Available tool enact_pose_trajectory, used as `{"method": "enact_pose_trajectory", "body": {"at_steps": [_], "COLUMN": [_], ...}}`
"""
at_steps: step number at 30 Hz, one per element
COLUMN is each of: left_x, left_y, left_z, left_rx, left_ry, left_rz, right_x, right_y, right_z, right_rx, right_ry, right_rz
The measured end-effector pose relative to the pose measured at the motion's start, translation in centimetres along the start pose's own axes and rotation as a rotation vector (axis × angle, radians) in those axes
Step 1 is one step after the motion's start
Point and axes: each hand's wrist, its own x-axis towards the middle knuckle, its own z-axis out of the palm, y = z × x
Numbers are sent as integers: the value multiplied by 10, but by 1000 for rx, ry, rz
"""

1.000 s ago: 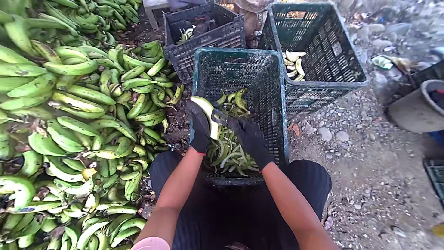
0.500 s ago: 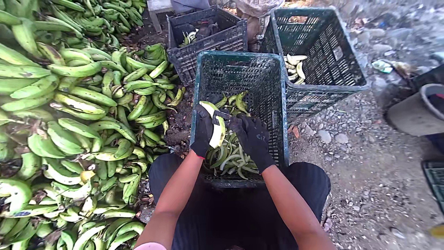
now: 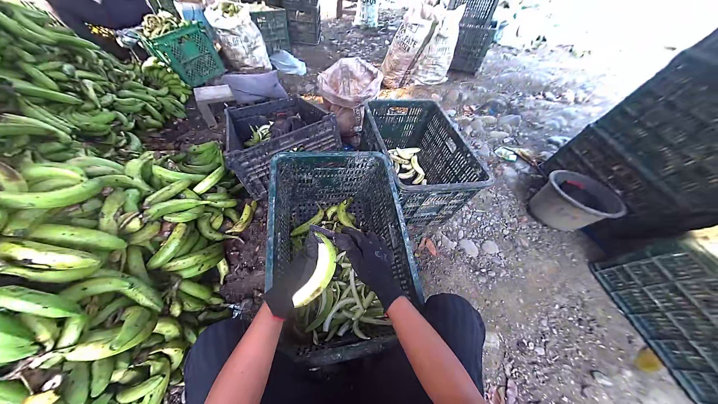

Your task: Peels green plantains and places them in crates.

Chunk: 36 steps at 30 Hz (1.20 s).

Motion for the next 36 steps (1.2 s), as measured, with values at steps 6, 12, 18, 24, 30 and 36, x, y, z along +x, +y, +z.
{"method": "enact_pose_trajectory", "body": {"at_steps": [6, 12, 18, 24, 30, 36], "left_x": [-12, 1, 25, 4, 13, 13], "left_y": [7, -17, -3, 7, 8, -8], "left_z": [-6, 9, -7, -21, -14, -8], "left_rx": [619, 213, -134, 140, -129, -57], "left_ry": [-31, 49, 715, 1121, 739, 362], "left_rz": [-28, 114, 376, 210, 312, 286], "right_x": [2, 7, -6, -25, -17, -8], "right_y": [6, 17, 4, -7, -16, -2], "right_z": [5, 17, 35, 62, 37, 18], "right_rx": [45, 422, 183, -37, 32, -13], "right_ry": [-54, -37, -70, 279, 120, 77], "right_rz": [4, -35, -123, -344, -128, -51]}}
